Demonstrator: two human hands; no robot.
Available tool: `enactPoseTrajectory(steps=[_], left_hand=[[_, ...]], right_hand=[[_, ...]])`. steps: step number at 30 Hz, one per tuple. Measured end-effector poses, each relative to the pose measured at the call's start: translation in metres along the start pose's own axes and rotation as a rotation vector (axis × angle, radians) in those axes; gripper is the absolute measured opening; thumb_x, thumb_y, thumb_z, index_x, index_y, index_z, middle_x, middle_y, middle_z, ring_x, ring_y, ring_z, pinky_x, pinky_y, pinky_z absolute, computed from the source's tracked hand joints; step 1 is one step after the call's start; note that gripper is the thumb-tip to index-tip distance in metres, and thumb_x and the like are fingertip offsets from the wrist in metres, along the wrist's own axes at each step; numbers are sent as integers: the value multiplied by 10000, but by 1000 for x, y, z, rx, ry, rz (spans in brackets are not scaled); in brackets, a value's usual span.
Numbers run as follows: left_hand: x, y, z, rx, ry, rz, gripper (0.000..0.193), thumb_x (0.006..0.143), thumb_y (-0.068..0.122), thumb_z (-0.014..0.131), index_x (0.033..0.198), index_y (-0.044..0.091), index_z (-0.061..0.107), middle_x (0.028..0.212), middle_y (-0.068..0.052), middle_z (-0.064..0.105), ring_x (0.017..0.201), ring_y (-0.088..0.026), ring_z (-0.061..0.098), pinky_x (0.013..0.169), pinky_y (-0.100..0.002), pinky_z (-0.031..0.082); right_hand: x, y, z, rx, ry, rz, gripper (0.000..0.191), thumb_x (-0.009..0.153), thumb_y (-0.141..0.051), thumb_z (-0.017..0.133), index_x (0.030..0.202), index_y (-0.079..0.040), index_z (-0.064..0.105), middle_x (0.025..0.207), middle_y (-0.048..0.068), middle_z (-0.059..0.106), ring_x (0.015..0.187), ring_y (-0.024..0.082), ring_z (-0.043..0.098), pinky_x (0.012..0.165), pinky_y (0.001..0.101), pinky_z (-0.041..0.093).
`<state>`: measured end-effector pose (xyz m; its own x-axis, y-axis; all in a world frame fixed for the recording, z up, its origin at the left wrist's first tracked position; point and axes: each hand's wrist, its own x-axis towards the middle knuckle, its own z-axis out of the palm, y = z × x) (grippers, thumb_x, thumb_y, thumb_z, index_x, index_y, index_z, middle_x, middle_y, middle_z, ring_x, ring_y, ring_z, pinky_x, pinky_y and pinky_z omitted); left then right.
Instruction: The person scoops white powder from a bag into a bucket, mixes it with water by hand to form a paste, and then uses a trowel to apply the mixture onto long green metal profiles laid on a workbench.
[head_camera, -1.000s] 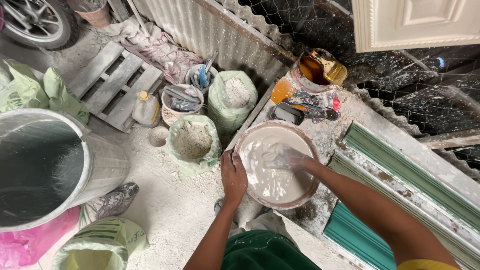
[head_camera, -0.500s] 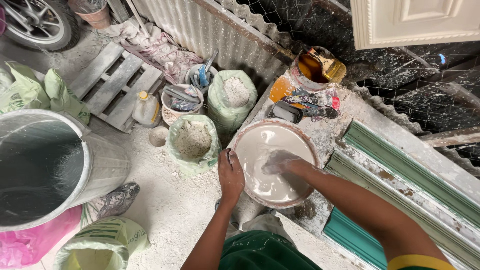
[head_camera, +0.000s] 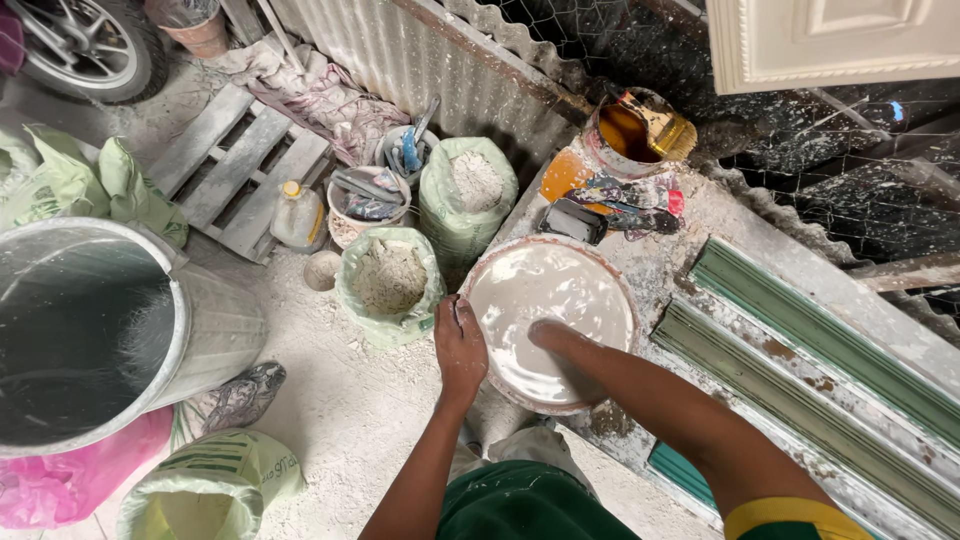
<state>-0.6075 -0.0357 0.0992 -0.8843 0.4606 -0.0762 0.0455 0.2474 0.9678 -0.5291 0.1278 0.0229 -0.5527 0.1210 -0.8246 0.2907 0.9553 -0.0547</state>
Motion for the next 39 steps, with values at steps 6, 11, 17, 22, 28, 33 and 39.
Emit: enactPoseTrajectory(steps=[6,11,17,22,28,33,39], left_hand=[[-1,2,-1,-13,2,1,436,1071,304,389,1225,-69,555,1132,-289,610,1032,-441,613,934,-514,462],[-1,3,0,-3,5,13,440,1082,312,391,1235,-69,549,1150,-291,597,1047,-440,604,938,-511,453],[-1,5,0,-27,7,-12,406,1070,291,385,1196,-49,566,1156,-270,610,1037,-422,603,946,-502,451],[0,6,1,-13,18,-15,396,1059,284,387,1186,-43,571,1149,-267,609,1043,-418,604,946,-504,450],[0,3,2,-14,28,-19,420,1057,307,390,1199,-43,574,1162,-271,607,1055,-424,607,945,-515,456],[-1,2,1,-4,28,-21,426,1065,306,396,1229,-54,555,1186,-291,581,1076,-438,588,948,-529,442],[0,3,2,-29,33,-8,394,1058,274,409,1210,-54,566,1180,-287,598,1059,-436,608,950,-518,457]], right_hand=[[-35,8,-6,105,125,-84,326,969,-387,558,1105,-107,656,987,97,624,854,226,590,897,461,588],[-70,21,-16,294,201,-83,341,974,-403,554,1131,-117,651,1023,104,627,892,244,598,905,472,585],[-61,32,-9,206,118,-46,359,979,-423,549,1162,-129,644,1066,112,630,937,265,608,914,485,580],[-17,28,-2,75,72,-33,376,983,-440,545,1188,-139,639,1102,119,632,975,283,616,922,496,577],[-3,16,3,18,10,7,396,988,-459,540,1220,-151,632,1145,127,635,1020,305,625,932,509,572],[-16,20,14,16,32,-41,414,993,-476,536,1246,-162,627,1181,133,637,1058,322,634,939,520,568],[-48,32,-2,173,199,-138,435,998,-496,531,1277,-174,620,1225,141,640,1103,344,643,949,534,564]])
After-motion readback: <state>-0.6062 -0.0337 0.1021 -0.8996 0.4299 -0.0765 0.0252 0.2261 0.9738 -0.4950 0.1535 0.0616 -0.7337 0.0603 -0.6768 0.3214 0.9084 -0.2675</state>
